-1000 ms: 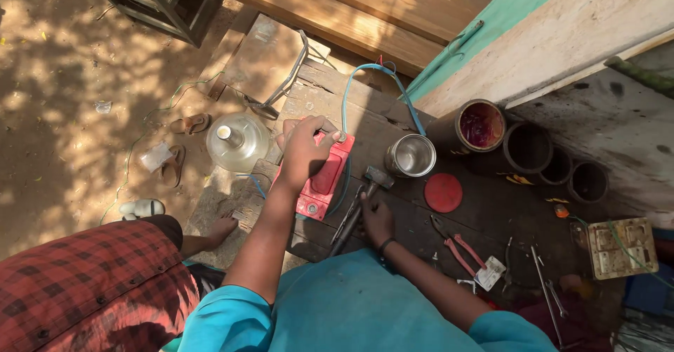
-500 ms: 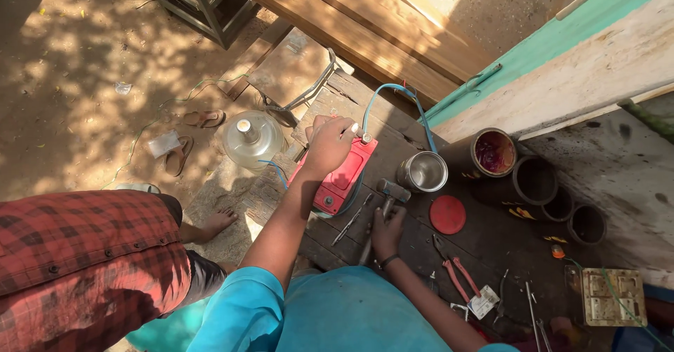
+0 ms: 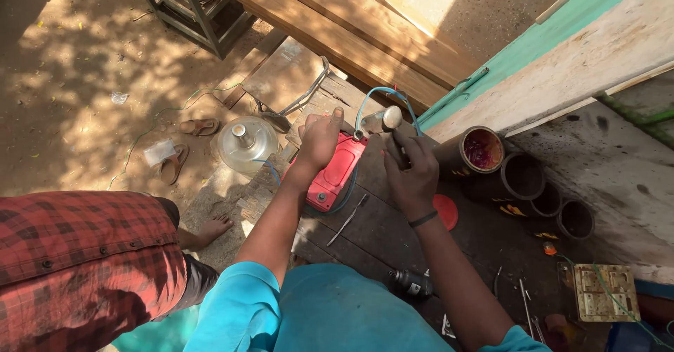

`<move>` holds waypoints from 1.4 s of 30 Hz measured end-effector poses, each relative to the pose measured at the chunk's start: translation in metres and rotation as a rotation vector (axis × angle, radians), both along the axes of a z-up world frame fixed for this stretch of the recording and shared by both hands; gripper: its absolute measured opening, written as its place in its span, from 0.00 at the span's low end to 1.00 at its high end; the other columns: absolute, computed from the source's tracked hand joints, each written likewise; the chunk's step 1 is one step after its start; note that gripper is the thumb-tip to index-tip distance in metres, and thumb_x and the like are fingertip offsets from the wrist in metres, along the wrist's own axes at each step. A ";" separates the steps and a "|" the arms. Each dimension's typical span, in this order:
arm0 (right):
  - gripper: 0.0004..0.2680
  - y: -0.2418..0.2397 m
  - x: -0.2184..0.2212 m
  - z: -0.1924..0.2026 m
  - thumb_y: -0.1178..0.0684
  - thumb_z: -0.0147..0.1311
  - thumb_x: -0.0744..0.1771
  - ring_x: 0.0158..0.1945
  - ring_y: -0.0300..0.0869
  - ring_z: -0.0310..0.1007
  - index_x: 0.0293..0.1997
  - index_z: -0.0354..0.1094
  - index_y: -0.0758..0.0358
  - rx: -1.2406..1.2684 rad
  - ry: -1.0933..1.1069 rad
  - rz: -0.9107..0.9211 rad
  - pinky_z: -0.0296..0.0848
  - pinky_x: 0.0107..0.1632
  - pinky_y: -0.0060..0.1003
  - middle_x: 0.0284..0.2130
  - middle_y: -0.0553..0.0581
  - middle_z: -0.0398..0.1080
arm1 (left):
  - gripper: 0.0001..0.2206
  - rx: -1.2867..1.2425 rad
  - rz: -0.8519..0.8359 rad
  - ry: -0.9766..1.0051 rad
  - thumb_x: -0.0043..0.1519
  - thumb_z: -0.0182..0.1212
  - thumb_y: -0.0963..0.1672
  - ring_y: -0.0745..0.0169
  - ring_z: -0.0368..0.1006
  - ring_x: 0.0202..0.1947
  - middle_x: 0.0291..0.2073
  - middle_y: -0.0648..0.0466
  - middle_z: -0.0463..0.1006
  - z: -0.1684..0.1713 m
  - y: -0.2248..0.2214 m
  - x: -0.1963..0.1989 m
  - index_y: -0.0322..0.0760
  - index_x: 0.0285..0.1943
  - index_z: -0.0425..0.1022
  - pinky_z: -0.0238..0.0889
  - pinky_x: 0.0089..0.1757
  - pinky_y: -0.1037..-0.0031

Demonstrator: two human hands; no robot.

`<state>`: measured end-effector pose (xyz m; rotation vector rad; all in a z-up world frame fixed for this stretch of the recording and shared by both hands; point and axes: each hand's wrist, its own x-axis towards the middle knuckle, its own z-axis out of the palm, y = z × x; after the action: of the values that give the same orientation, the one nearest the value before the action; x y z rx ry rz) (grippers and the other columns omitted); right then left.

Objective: Testing a repaired starter motor by connecting its terminals to a lead-acid battery using cables.

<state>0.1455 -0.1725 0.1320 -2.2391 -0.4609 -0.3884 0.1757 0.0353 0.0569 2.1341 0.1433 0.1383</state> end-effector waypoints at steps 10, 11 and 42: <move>0.16 0.008 -0.007 -0.012 0.58 0.66 0.62 0.43 0.54 0.75 0.55 0.73 0.62 -0.113 -0.109 -0.031 0.73 0.44 0.45 0.42 0.60 0.73 | 0.35 -0.064 -0.015 0.046 0.71 0.24 0.56 0.47 0.62 0.54 0.42 0.52 0.82 -0.012 0.008 0.010 0.51 0.39 0.87 0.44 0.59 0.54; 0.15 0.002 -0.014 -0.014 0.57 0.66 0.62 0.43 0.55 0.75 0.54 0.72 0.64 -0.082 -0.076 -0.093 0.73 0.44 0.46 0.41 0.61 0.74 | 0.30 -0.006 -0.025 0.024 0.72 0.31 0.56 0.47 0.62 0.54 0.43 0.53 0.81 -0.024 0.004 0.010 0.54 0.40 0.87 0.46 0.58 0.55; 0.16 -0.004 0.240 -0.257 0.47 0.70 0.56 0.42 0.66 0.74 0.43 0.79 0.61 -0.151 0.250 -0.674 0.72 0.38 0.59 0.38 0.69 0.73 | 0.07 0.194 0.017 -0.103 0.60 0.67 0.47 0.59 0.65 0.51 0.41 0.66 0.81 0.038 -0.015 -0.022 0.47 0.42 0.87 0.46 0.54 0.61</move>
<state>0.3856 -0.1769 -0.1254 -2.5060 0.4263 -0.4118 0.1538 0.0199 0.0947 2.3139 0.0906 0.2814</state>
